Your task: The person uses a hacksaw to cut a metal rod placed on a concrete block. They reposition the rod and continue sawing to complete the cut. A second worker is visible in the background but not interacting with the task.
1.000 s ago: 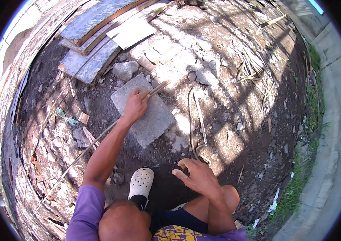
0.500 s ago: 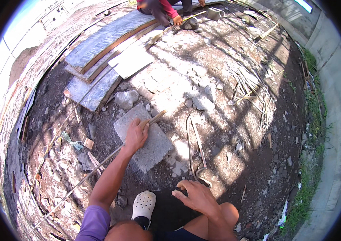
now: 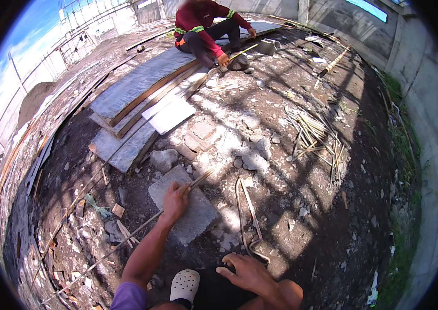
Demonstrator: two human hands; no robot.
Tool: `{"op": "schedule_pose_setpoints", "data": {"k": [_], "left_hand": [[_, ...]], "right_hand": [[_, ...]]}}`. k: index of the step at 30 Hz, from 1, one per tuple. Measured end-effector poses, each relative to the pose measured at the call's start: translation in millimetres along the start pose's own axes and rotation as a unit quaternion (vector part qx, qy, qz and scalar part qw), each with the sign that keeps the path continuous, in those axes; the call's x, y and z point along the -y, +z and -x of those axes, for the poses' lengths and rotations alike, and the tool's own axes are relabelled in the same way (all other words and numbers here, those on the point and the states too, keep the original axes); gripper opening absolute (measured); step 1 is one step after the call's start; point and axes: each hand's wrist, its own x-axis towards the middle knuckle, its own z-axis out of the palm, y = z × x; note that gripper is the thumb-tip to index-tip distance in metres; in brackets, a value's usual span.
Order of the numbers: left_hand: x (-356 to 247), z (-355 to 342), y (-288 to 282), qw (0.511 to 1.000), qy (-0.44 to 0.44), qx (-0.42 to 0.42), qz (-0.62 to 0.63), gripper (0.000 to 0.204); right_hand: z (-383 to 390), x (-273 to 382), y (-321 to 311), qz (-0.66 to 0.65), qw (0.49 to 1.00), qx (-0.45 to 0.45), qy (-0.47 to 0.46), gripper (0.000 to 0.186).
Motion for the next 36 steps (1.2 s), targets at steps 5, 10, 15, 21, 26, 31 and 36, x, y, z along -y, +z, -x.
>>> {"op": "schedule_pose_setpoints", "data": {"k": [5,10,15,21,26,31,36], "left_hand": [[-12.3,-8.3,-5.8,0.999,-0.019,0.009,-0.024,0.025],[-3.6,-8.6,1.4,0.997,-0.047,0.033,-0.048,0.025],[3.7,-2.0,7.4,1.000,-0.002,-0.002,-0.026,0.026],[-2.3,-7.7,3.3,0.999,-0.006,0.012,-0.037,0.027],[2.0,-6.6,5.9,0.999,-0.013,0.020,-0.025,0.027],[8.0,-6.5,4.8,1.000,0.005,0.019,-0.024,0.027],[9.3,-5.0,2.3,0.999,0.025,0.012,-0.024,0.026]], "right_hand": [[7.5,7.3,-12.2,0.014,0.999,0.022,0.019,0.056],[12.1,5.3,-12.8,-0.019,1.000,-0.005,-0.024,0.052],[22.1,0.0,-7.4,-0.033,0.996,-0.071,-0.050,0.048],[35.9,1.4,-11.6,-0.051,0.996,-0.058,-0.044,0.048],[38.5,-1.8,-12.5,-0.063,0.995,-0.074,-0.036,0.049],[31.9,-3.5,-13.9,-0.084,0.992,-0.097,-0.012,0.052],[22.7,12.3,-13.2,-0.078,0.994,-0.082,-0.008,0.052]]}}
